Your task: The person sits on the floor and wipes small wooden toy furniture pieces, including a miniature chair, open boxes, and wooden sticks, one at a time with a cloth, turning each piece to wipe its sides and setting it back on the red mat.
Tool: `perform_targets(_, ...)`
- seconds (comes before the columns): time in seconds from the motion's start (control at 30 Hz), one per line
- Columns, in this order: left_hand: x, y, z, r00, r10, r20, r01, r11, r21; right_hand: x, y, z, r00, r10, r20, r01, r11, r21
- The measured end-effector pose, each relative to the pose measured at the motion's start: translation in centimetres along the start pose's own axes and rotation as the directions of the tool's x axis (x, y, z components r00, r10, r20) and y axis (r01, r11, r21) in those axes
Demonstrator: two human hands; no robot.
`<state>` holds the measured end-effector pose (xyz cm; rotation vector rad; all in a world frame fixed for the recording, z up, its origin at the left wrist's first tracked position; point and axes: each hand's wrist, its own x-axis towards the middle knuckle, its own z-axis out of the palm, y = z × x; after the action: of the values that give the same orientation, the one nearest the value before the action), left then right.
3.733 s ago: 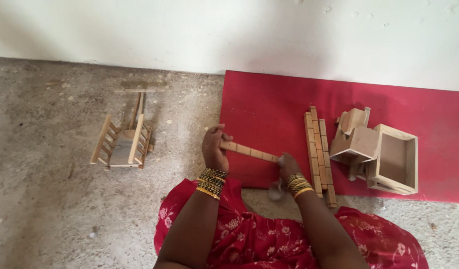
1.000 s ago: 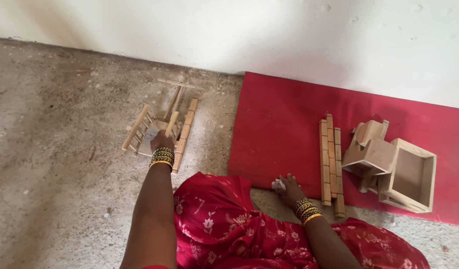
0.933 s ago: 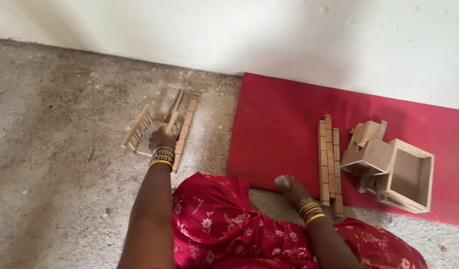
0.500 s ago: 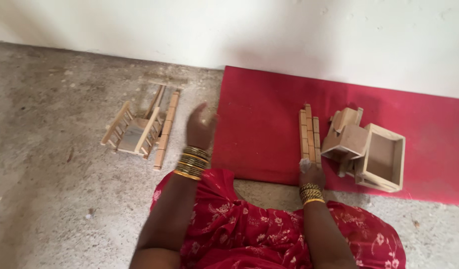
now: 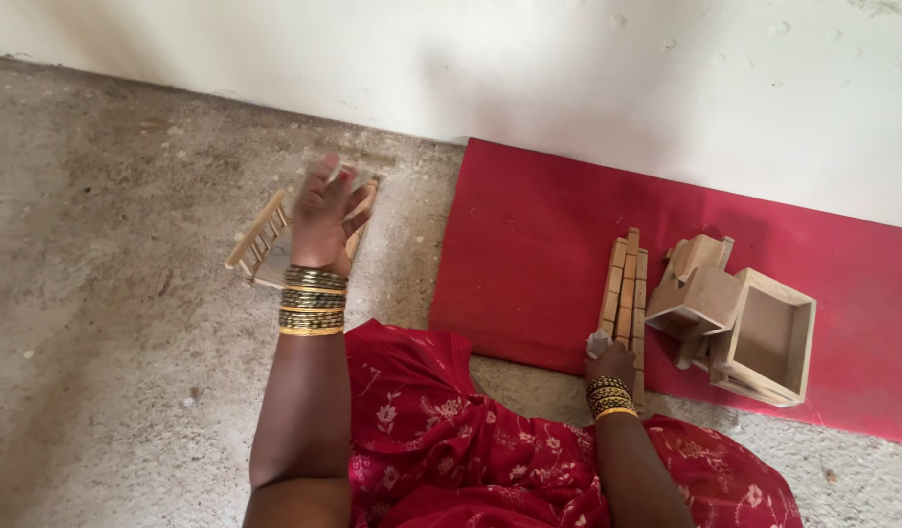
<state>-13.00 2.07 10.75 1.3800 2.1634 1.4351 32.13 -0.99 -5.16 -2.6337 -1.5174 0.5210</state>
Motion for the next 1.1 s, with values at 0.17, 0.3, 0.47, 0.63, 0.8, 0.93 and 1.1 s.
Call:
perform_targets(0.17,-1.2,2.9,-1.5,0.973,0.037,-0.23,0.065,0.904,0.422,-0.2,-0.4,0.5,1.0,-0.014,-0.007,0.014,0.999,-0.043)
perform_targets(0.3,-2.4,4.2,1.1,0.678,0.432,-0.595,-0.129,0.867,0.482,0.4,-0.6,0.6,0.998,0.026,-0.05,-0.021,0.995,0.099)
perform_targets(0.47,-7.2,3.5,9.7,0.91,0.239,-0.338,-0.306,0.939,-0.16,0.2,-0.7,0.9,0.993,-0.119,-0.02,0.115,0.886,0.449)
perform_targets(0.63,-7.7,-0.6,14.1,0.852,-0.285,0.439,0.522,0.538,-0.662,-1.4,-1.1,1.8,0.632,-0.691,-0.351,0.765,0.487,0.421)
perform_targets(0.8,-6.3,-2.8,14.6,0.842,-0.155,0.516,0.503,-0.116,-0.856,-1.6,-2.2,3.8,0.572,-0.767,-0.291,0.81,0.471,0.351)
perform_targets(0.93,-8.7,-1.6,15.0,0.871,-0.058,0.488,0.487,-0.032,-0.873,-1.8,-5.4,4.9,0.61,-0.78,-0.138,0.689,0.436,0.579)
perform_targets(1.1,-10.1,0.8,13.8,0.946,0.16,0.281,0.181,0.458,-0.87,-3.8,-13.0,2.7,0.677,-0.735,0.033,0.512,0.504,0.696)
